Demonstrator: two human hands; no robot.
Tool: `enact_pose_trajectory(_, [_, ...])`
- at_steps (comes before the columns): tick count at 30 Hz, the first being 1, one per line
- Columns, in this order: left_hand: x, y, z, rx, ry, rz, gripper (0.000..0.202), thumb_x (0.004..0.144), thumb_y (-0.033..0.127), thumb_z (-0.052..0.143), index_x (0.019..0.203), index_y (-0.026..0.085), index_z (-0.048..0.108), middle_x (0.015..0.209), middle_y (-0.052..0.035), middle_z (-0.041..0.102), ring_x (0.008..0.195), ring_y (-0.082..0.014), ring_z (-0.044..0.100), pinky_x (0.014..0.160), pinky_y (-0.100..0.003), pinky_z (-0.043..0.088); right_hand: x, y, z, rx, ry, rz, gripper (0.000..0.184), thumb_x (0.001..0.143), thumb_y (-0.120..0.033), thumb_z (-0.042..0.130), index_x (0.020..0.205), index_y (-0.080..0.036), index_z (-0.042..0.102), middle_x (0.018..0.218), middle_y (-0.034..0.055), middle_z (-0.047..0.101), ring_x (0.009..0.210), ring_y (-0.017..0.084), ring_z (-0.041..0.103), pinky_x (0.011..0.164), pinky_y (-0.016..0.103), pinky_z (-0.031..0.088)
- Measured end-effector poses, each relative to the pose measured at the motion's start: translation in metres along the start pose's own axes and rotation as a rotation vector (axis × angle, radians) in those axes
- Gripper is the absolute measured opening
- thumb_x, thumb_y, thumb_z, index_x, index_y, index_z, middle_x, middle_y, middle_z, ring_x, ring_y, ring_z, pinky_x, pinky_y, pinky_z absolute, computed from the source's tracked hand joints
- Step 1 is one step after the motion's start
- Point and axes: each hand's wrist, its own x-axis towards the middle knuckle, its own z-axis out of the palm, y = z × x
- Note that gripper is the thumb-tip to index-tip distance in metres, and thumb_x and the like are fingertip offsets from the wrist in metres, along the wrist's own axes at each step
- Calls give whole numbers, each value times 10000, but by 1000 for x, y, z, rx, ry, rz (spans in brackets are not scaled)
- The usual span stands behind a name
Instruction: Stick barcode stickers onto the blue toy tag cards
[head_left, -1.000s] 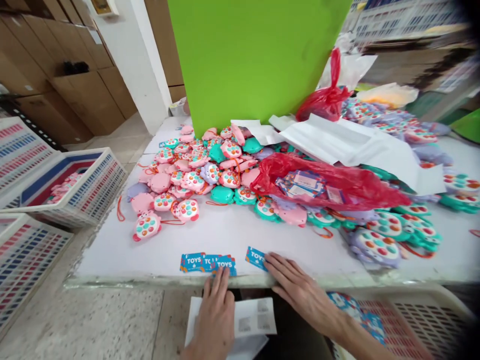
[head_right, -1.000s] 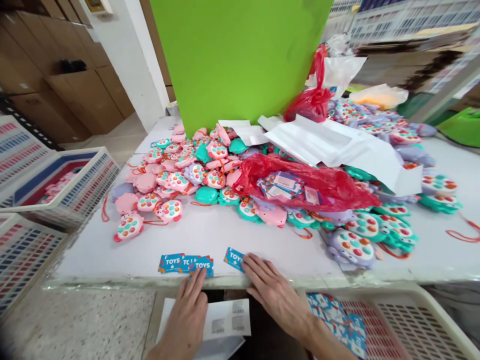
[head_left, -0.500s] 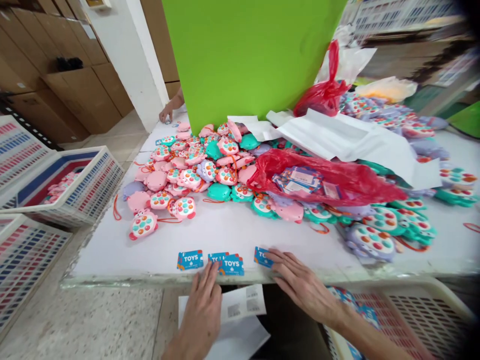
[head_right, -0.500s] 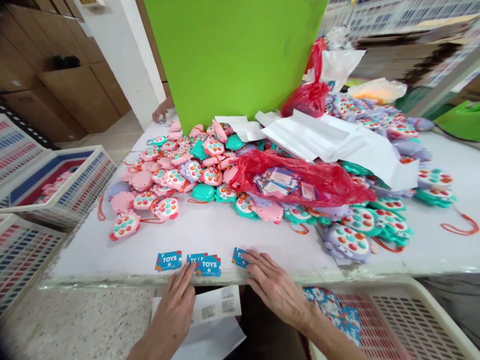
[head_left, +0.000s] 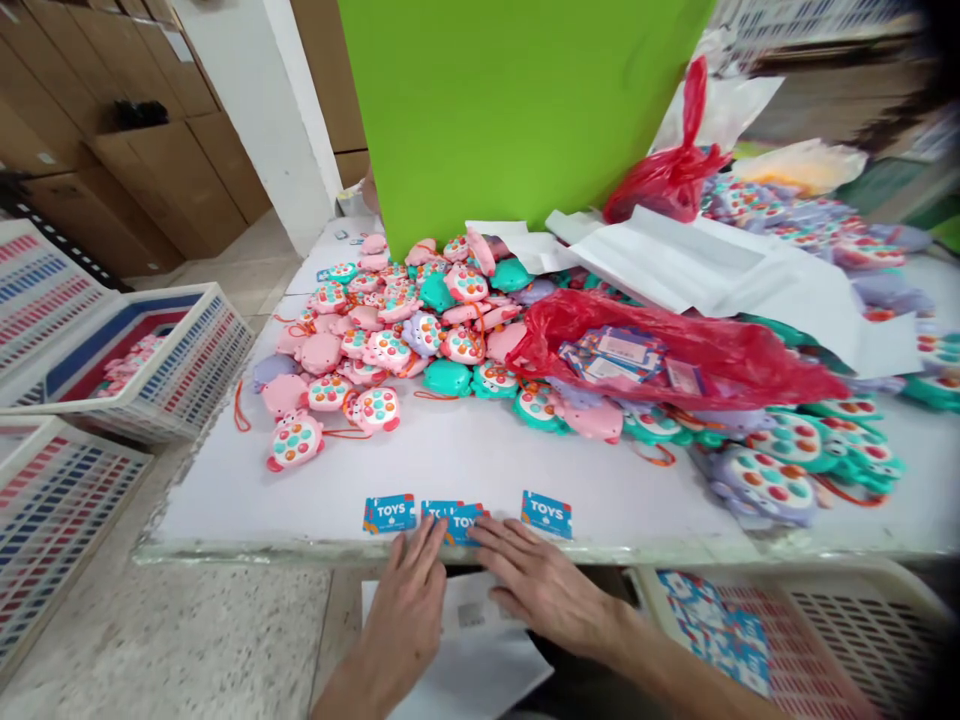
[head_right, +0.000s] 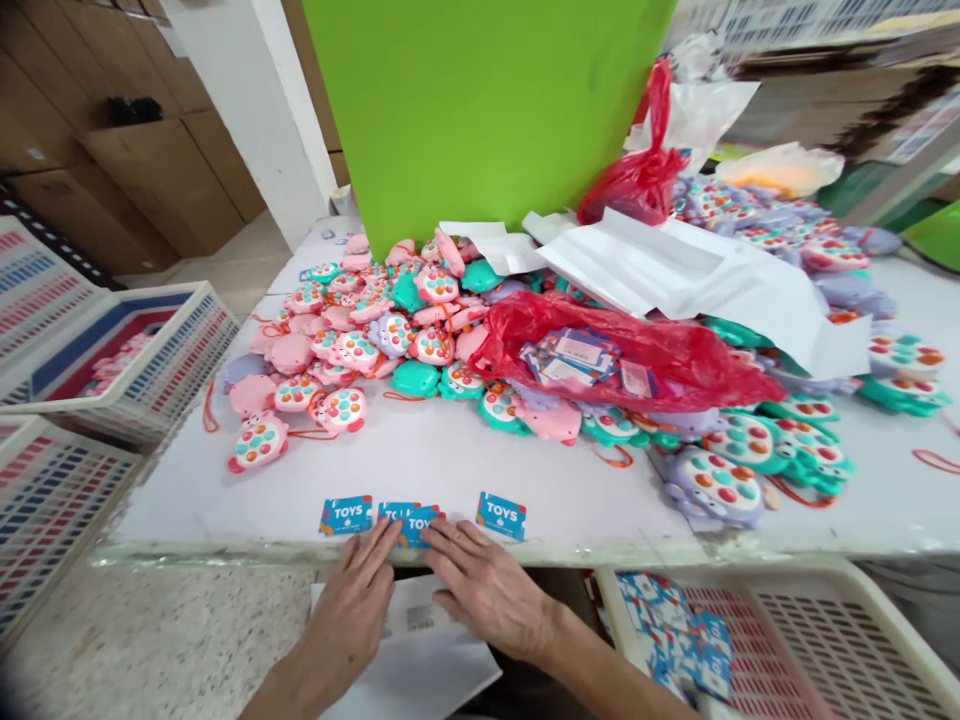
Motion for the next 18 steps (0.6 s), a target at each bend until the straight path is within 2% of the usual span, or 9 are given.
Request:
enact_pose_trajectory(3, [-2, -5, 1, 15, -8, 9, 285, 763, 10, 354, 918, 121, 565, 1409, -100, 327, 1328, -255, 191, 1023, -466, 245, -2, 5, 5, -21, -11, -13, 259, 879, -186, 441, 1124, -137, 509, 1286, 97, 500, 1249, 226, 367, 1015, 437, 372])
enact_pose_trajectory(7, [-6, -12, -4, 16, -15, 7, 290, 757, -12, 352, 894, 132, 563, 1399, -86, 350, 1329, -234, 195, 1030, -459, 243, -17, 14, -2, -45, -6, -20, 232, 883, -193, 436, 1089, -133, 525, 1280, 111, 503, 1264, 226, 341, 1024, 434, 363])
enact_pose_trajectory(10, [-9, -14, -12, 16, -4, 1, 289, 749, -18, 349, 887, 125, 559, 1389, -112, 360, 1328, -244, 193, 1025, -464, 258, -27, 16, -8, -77, 22, 64, 276, 882, -202, 438, 1145, -136, 488, 1340, 127, 430, 1290, 243, 289, 1009, 452, 381])
enact_pose_trajectory(14, [-1, 0, -19, -28, -19, 65, 253, 754, 10, 367, 883, 125, 552, 1412, -128, 311, 1336, -265, 153, 1055, -480, 221, -44, 24, -8, -101, 43, 225, 292, 890, -226, 424, 1162, -125, 457, 1350, 159, 404, 1286, 255, 296, 985, 493, 396])
enact_pose_trajectory(18, [18, 20, -14, -64, -41, 150, 236, 759, 41, 385, 915, 120, 544, 1406, -139, 319, 1333, -267, 164, 1050, -470, 250, -61, 34, -9, -78, 2, 226, 260, 905, -241, 409, 1143, -152, 466, 1316, 129, 456, 1276, 238, 320, 988, 471, 402])
